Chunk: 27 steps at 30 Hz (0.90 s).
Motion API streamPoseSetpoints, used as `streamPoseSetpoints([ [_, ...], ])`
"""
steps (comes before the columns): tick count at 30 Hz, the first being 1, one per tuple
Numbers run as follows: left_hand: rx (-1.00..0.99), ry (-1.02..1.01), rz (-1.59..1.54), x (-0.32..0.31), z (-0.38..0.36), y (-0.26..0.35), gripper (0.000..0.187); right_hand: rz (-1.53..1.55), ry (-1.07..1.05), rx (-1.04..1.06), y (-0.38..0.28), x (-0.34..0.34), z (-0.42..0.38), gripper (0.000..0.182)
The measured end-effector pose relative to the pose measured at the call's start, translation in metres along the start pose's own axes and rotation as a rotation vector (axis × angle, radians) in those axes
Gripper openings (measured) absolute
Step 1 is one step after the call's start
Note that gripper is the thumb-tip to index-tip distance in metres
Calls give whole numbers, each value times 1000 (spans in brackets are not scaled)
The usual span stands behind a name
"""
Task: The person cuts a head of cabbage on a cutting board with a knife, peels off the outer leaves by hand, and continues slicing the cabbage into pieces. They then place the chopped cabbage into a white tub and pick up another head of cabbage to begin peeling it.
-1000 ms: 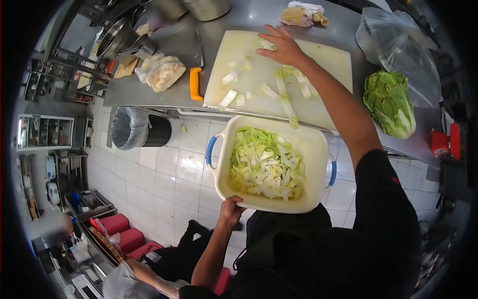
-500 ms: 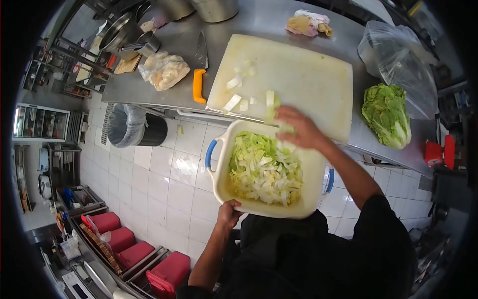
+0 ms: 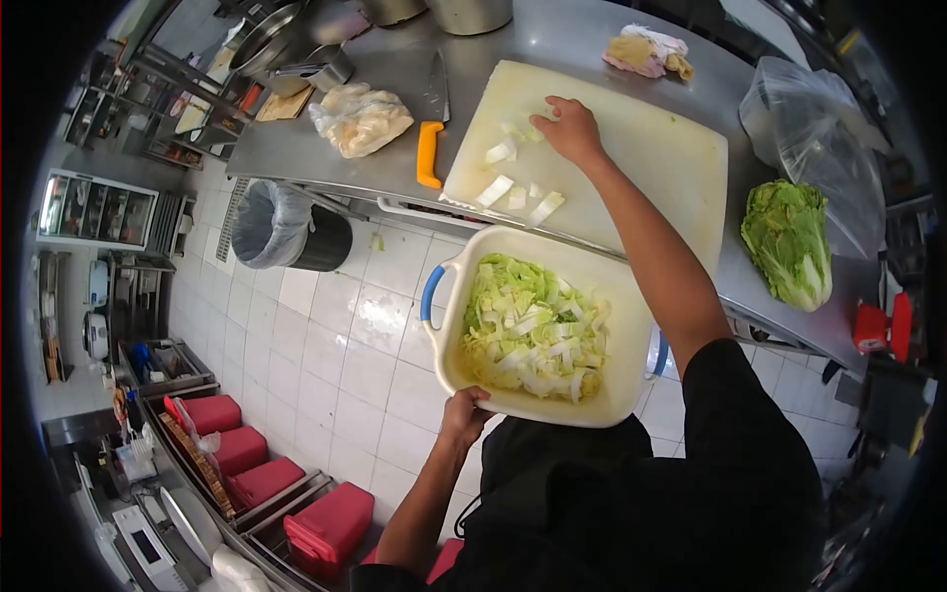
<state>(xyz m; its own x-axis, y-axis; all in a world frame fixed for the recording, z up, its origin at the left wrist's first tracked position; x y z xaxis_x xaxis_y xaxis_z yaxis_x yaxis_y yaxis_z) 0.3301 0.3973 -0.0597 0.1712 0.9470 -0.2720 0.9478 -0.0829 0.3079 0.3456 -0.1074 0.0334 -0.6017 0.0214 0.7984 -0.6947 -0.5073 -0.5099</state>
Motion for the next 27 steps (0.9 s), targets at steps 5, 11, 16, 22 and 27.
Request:
streamPoseSetpoints([
  [5, -7, -61, -60, 5, 8, -3, 31, 9, 14, 226, 25, -31, 8, 16],
  [11, -66, 25, -44, -3, -3, 3, 28, 341, 238, 4, 5, 26, -21, 14],
  [16, -94, 67, -37, -4, 7, -1, 26, 1043, 787, 380, -204, 259, -109, 11],
  [22, -71, 33, 8, 4, 12, 4, 21, 784, 495, 855, -358, 184, -115, 16],
  [27, -113, -3, -45, 2, 7, 5, 11, 385, 192, 470, -251, 63, -46, 23],
])
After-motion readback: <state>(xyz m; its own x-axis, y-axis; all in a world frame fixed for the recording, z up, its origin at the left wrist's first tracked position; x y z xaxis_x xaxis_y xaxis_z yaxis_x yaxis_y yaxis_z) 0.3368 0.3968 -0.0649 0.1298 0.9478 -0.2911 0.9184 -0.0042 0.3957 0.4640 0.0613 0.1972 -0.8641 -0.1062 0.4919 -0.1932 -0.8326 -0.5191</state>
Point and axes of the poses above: each hand's wrist, its own z-axis towards the middle knuckle, its own x-axis out of the back of the hand, y = z × x, the point moved 3 cm from there along z, towards the middle knuckle, and after that the axes turned 14 degrees about -z, right-handed, at the moved point
